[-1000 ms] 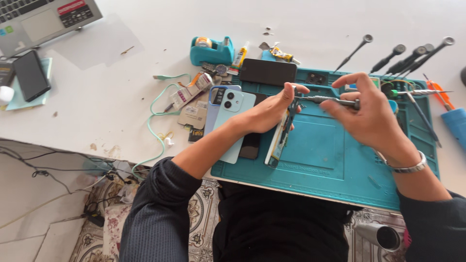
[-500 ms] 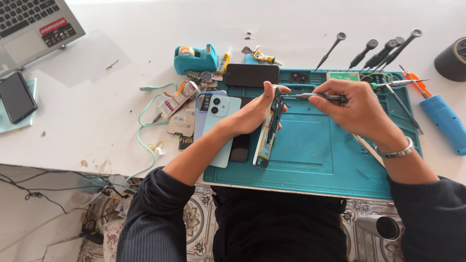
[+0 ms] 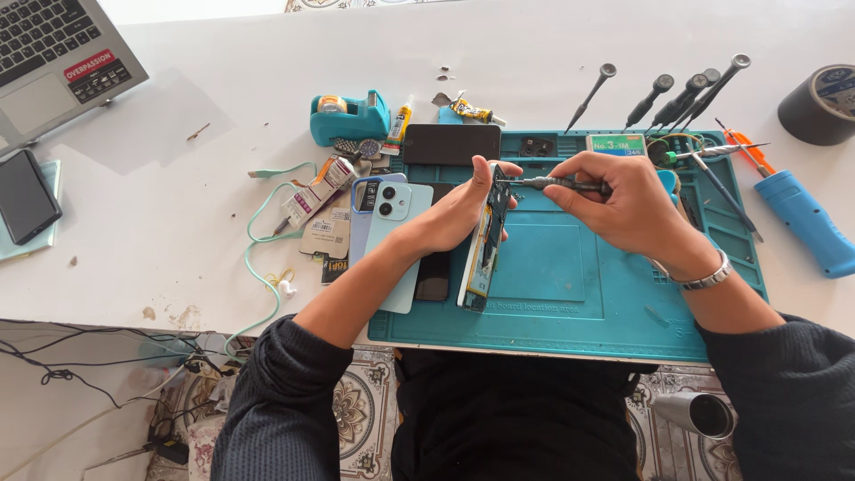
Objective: The person unscrews the back cover of a smartphone with a screwdriver, then pries the cover off and lifts out the internal battery, working on a repair mat. They use a pry tool and a brush on the exposed internals while holding the phone steady with the other hand.
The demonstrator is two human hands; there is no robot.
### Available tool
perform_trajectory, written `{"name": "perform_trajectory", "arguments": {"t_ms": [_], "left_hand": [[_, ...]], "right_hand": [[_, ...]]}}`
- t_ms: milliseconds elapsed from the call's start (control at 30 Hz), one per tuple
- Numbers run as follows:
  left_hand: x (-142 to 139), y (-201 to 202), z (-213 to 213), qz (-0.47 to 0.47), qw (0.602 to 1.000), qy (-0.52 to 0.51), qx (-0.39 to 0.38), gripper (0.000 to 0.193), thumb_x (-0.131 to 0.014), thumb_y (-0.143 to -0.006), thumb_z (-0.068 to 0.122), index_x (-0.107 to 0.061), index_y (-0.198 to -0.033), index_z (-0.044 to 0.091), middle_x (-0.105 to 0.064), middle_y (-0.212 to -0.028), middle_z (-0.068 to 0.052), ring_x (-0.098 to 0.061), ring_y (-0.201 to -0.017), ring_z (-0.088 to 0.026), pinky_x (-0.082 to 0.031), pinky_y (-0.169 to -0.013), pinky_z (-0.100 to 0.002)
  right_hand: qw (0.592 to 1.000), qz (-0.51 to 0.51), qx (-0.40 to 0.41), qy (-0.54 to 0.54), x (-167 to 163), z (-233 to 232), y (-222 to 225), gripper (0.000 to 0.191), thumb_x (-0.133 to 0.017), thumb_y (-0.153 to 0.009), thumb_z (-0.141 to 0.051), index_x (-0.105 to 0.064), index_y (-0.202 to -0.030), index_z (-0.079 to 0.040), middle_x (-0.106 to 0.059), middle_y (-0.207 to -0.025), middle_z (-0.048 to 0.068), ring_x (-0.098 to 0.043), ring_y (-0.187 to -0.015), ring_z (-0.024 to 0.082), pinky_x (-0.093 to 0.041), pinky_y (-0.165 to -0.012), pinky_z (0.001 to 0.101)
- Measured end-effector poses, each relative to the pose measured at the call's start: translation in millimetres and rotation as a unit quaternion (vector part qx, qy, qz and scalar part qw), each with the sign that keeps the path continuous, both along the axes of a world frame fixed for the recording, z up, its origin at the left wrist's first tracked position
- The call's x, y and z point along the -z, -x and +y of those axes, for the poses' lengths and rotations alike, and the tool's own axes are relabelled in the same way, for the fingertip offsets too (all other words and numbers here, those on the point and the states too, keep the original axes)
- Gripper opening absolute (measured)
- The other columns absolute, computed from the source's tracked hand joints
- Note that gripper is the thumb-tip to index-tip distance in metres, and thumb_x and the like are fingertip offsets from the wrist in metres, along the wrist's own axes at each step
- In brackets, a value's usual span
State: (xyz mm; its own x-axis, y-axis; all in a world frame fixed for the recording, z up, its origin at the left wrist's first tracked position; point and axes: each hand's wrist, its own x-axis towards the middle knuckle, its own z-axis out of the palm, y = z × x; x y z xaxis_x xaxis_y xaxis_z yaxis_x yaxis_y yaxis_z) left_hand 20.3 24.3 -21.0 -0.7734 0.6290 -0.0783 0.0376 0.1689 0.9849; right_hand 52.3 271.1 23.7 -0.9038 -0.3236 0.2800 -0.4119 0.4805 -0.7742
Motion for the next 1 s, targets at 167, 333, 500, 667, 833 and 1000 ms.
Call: {"name": "perform_trajectory", "arguments": {"t_ms": [167,333,500,667,833,1000], "left_hand": [[0.2,-0.5,-1.0,0.001,1.0,0.001,-0.002,0.114,-0.007,-0.075,0.092,-0.037,-0.149,0.01,-0.058,-0.11,-0.014,-0.069,-0.085,-0.021,-0.06,-0.077,-0.038],[1.8,0.6,-0.8,0.003,1.0,0.0,0.002,0.114,-0.007,-0.076,0.091,-0.036,-0.149,0.01,-0.057,-0.109,-0.014,-0.068,-0.086,-0.02,-0.06,-0.078,-0.038],[3.1,0.9,-0.7,0.003,1.0,-0.003,0.004,0.114,-0.007,-0.076,0.092,-0.037,-0.149,0.009,-0.057,-0.109,-0.014,-0.068,-0.087,-0.021,-0.06,-0.079,-0.038],[2.7,0.3,-1.1,0.004,1.0,-0.004,0.002,0.114,-0.007,-0.076,0.092,-0.037,-0.149,0.009,-0.057,-0.11,-0.015,-0.068,-0.087,-0.021,-0.06,-0.079,-0.038],[1.9,0.0,-0.6,0.001,1.0,0.001,0.0,0.115,-0.008,-0.075,0.093,-0.036,-0.149,0.009,-0.057,-0.11,-0.015,-0.069,-0.086,-0.021,-0.059,-0.079,-0.038],[1.5,-1.1,-3.0,-0.004,1.0,-0.008,0.0,0.114,-0.01,-0.075,0.092,-0.036,-0.149,0.009,-0.058,-0.111,-0.014,-0.068,-0.085,-0.02,-0.059,-0.078,-0.038]], "right_hand": [[0.998,0.051,-0.012,-0.035,-0.6,-3.4,1.3,0.02,-0.079,-0.091,-0.019,-0.076,-0.103,-0.003,-0.048,-0.059,-0.004,-0.038,-0.054,0.004,-0.031,-0.048,0.0234],[0.998,0.053,-0.013,-0.034,0.6,-2.3,1.5,0.02,-0.078,-0.092,-0.019,-0.076,-0.103,-0.003,-0.047,-0.058,-0.005,-0.038,-0.053,0.004,-0.03,-0.048,0.0236],[0.999,0.042,-0.012,-0.025,0.6,-2.3,1.7,0.019,-0.078,-0.092,-0.019,-0.076,-0.103,-0.003,-0.047,-0.058,-0.004,-0.037,-0.054,0.003,-0.03,-0.048,0.024],[0.999,0.042,-0.01,-0.029,-0.4,-3.2,0.7,0.019,-0.078,-0.092,-0.018,-0.076,-0.103,-0.003,-0.046,-0.057,-0.004,-0.037,-0.053,0.003,-0.03,-0.047,0.0244],[0.998,0.061,-0.013,-0.024,-3.8,-4.5,-0.8,0.018,-0.078,-0.092,-0.018,-0.077,-0.1,-0.003,-0.047,-0.056,-0.004,-0.038,-0.052,0.003,-0.029,-0.046,0.0238],[0.997,0.063,0.017,-0.044,-5.4,-8.5,-4.4,0.017,-0.079,-0.091,-0.021,-0.08,-0.098,-0.005,-0.048,-0.051,-0.002,-0.038,-0.048,0.003,-0.026,-0.044,0.0245]]}}
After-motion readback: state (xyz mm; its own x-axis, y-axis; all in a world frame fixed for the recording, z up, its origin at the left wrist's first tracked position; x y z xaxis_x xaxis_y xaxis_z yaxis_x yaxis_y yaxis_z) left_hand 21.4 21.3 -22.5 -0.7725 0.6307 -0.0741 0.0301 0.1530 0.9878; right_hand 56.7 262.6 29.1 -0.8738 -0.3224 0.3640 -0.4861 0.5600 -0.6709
